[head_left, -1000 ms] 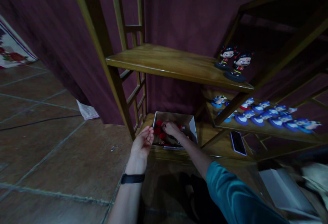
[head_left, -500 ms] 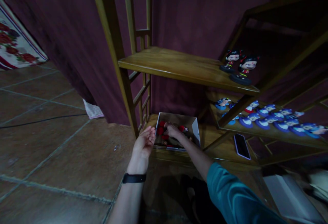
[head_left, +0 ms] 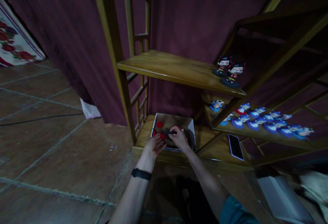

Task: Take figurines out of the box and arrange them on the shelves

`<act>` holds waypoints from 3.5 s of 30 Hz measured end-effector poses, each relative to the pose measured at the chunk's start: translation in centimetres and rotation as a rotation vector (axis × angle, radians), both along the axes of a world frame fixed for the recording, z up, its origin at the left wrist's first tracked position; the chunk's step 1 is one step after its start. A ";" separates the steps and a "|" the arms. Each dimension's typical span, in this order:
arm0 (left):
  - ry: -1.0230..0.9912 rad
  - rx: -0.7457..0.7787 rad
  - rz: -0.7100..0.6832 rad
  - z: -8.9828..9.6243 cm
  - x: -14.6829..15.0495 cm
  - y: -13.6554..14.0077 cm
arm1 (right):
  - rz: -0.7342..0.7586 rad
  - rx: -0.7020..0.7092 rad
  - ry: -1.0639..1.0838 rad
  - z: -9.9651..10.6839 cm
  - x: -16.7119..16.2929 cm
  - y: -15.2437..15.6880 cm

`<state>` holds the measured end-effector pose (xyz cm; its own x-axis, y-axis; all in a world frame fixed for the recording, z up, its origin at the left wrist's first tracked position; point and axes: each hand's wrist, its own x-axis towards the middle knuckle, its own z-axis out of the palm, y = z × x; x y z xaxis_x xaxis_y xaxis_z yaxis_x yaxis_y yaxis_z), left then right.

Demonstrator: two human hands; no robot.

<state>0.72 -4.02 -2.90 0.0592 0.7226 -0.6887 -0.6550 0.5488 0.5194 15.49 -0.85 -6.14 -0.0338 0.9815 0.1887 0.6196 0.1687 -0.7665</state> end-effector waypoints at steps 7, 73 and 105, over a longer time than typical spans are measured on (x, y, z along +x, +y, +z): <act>-0.075 0.122 0.020 -1.0 2.2 0.3 | 0.156 0.102 -0.130 2.4 -0.9 -3.1; 0.644 0.804 -0.024 3.3 1.7 -3.6 | 0.084 -0.463 1.178 2.8 0.8 -2.5; 1.904 1.158 -0.595 0.4 1.9 -2.7 | 0.072 -0.630 1.362 4.1 1.7 -2.7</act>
<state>2.65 -6.76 -2.45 0.3516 0.8689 0.3483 0.8540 -0.4501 0.2608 17.17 -3.56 -2.02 -0.2354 0.9154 -0.3266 -0.6027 -0.4011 -0.6898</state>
